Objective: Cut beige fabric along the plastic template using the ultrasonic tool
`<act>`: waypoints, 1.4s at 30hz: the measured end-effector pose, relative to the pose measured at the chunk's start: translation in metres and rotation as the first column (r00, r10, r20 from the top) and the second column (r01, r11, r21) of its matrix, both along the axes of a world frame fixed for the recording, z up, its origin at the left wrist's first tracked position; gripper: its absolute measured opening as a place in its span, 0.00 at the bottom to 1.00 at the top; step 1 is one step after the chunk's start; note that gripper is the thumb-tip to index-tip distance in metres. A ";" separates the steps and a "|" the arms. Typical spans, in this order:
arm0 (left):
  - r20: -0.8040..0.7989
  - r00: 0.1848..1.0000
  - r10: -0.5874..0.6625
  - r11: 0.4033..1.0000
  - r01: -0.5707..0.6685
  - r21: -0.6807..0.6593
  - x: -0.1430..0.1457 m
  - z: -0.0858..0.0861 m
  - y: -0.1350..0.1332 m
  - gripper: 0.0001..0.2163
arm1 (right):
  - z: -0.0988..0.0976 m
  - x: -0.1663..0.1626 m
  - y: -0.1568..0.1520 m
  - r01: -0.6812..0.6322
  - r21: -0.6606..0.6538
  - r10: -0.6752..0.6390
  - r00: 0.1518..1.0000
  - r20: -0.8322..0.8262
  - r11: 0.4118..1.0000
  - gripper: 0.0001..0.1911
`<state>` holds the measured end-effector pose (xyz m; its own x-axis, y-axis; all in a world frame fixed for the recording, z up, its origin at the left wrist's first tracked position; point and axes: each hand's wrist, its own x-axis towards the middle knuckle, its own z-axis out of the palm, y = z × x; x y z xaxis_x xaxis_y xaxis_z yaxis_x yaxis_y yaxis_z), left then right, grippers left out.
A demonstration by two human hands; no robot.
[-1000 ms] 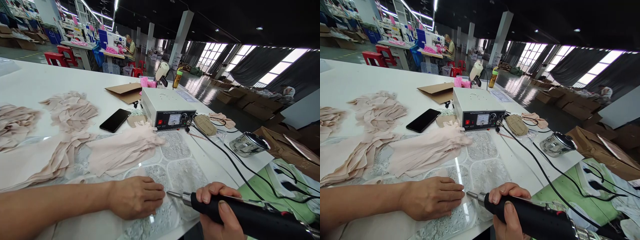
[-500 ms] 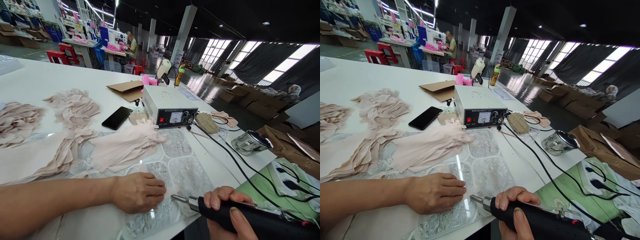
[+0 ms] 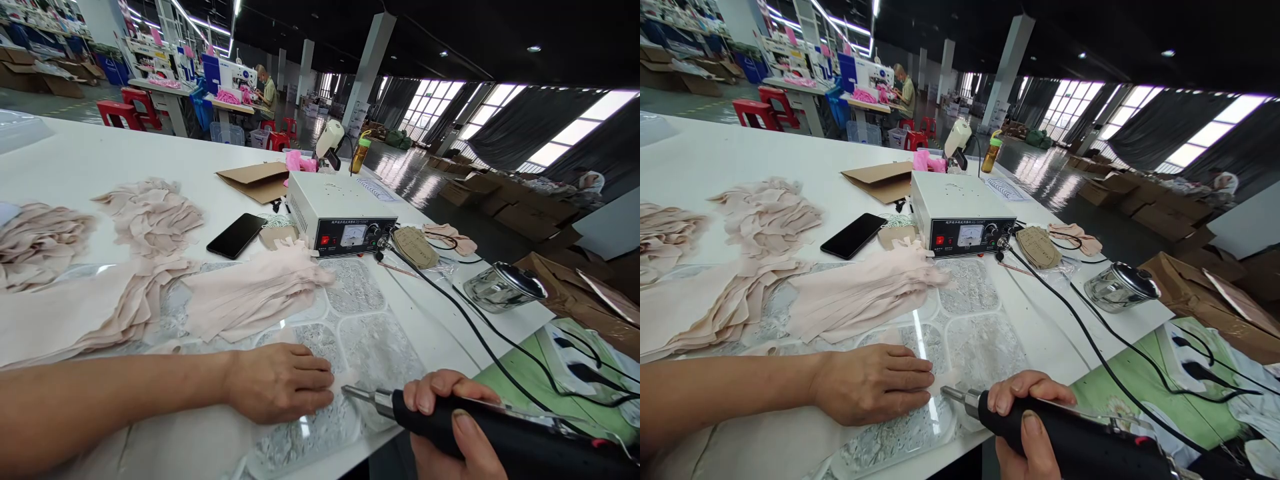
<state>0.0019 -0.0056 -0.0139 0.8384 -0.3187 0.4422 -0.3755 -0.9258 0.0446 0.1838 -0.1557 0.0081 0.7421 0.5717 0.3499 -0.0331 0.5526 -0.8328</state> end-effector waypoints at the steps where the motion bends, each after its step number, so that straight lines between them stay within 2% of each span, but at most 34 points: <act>1: -0.001 1.000 0.002 1.000 -0.002 0.003 0.000 0.000 0.000 0.12 | -0.001 0.000 0.000 0.007 -0.004 -0.007 1.000 -0.003 1.000 0.04; 10: -0.035 0.999 0.033 0.999 -0.034 -0.025 -0.003 -0.006 0.000 0.12 | 0.001 0.003 0.002 0.043 0.005 -0.043 0.999 -0.002 0.999 0.04; 28: -0.051 0.998 0.032 0.998 -0.035 -0.046 -0.002 -0.003 0.000 0.12 | 0.009 -0.001 0.005 0.094 -0.015 -0.094 0.995 -0.040 0.995 0.05; 42: -0.049 0.998 0.041 0.998 -0.044 -0.051 -0.003 -0.004 -0.001 0.12 | 0.005 -0.005 0.002 -0.001 0.006 0.001 1.000 -0.004 1.000 0.04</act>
